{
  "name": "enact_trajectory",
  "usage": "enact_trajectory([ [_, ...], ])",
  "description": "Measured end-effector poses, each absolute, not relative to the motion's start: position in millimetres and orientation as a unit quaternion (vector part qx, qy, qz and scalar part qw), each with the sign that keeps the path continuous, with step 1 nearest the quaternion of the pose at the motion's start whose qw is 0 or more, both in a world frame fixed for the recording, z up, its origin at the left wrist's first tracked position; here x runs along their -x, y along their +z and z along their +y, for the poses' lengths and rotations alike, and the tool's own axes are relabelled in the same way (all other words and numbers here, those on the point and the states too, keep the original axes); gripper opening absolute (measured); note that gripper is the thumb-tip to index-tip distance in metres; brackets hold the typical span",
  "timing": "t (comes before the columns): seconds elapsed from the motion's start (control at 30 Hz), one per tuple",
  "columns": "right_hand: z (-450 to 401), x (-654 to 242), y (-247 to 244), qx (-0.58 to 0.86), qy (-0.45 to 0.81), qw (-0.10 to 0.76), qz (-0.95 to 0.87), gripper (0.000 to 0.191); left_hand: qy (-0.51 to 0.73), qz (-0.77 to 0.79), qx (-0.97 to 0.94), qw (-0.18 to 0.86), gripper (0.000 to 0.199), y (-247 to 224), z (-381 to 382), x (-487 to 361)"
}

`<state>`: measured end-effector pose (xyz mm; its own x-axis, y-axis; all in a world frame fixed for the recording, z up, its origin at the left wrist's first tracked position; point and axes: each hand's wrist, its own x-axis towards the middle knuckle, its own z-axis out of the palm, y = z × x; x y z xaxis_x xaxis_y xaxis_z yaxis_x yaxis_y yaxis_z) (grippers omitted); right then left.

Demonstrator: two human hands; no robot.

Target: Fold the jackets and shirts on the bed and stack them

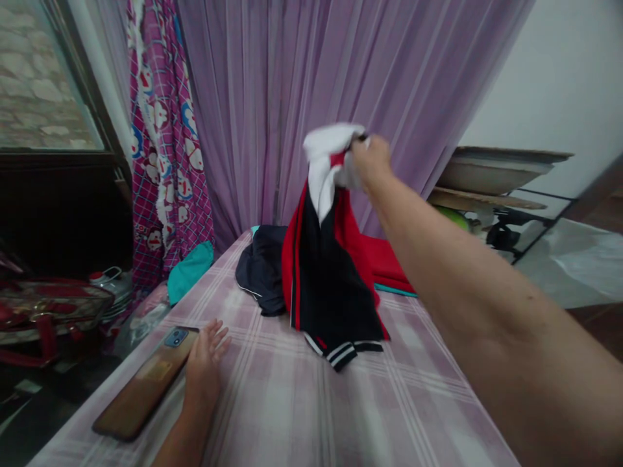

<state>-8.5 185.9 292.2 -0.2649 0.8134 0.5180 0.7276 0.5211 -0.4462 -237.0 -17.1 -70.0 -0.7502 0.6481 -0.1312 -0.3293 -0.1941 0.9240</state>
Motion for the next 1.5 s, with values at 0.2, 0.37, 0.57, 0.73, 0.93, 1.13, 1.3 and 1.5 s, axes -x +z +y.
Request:
enact_trajectory([
  [0.2, 211.3, 19.6, 324.2, 0.365, -0.053, 0.683, -0.631, 0.034, 0.759, 0.542, -0.146, 0.33, 0.056, -70.5, -18.3, 236.5],
  [0.37, 202.3, 23.5, 159.4, 0.498, 0.054, 0.202, -0.842, 0.043, 0.761, 0.543, -0.134, 0.329, 0.057, -68.9, -17.0, 236.4],
  [0.57, 172.2, 1.0, 28.2, 0.471, 0.155, -0.078, -0.865, 0.018, 0.752, 0.553, -0.15, 0.327, 0.059, -68.9, -18.0, 236.9],
  [0.73, 189.4, -31.4, 27.3, 0.535, 0.107, -0.065, -0.835, 0.028, 0.749, 0.555, -0.162, 0.325, 0.064, -73.2, -18.4, 239.6],
  [0.93, 227.6, -99.8, 38.5, 0.679, -0.106, 0.073, -0.723, 0.051, 0.733, 0.551, -0.178, 0.357, 0.064, -83.5, -18.7, 253.6],
  [1.13, 253.9, -148.0, 22.5, 0.664, -0.177, 0.053, -0.724, 0.033, 0.727, 0.56, -0.166, 0.361, 0.059, -89.9, -17.6, 261.1],
  [1.3, 250.4, -154.2, 41.4, 0.641, -0.139, 0.039, -0.754, 0.029, 0.729, 0.567, -0.17, 0.345, 0.057, -86.3, -16.6, 256.9],
  [1.5, 173.6, -160.6, 54.7, 0.456, 0.021, 0.024, -0.889, 0.03, 0.718, 0.591, -0.186, 0.318, 0.052, -68.0, -19.5, 238.1],
])
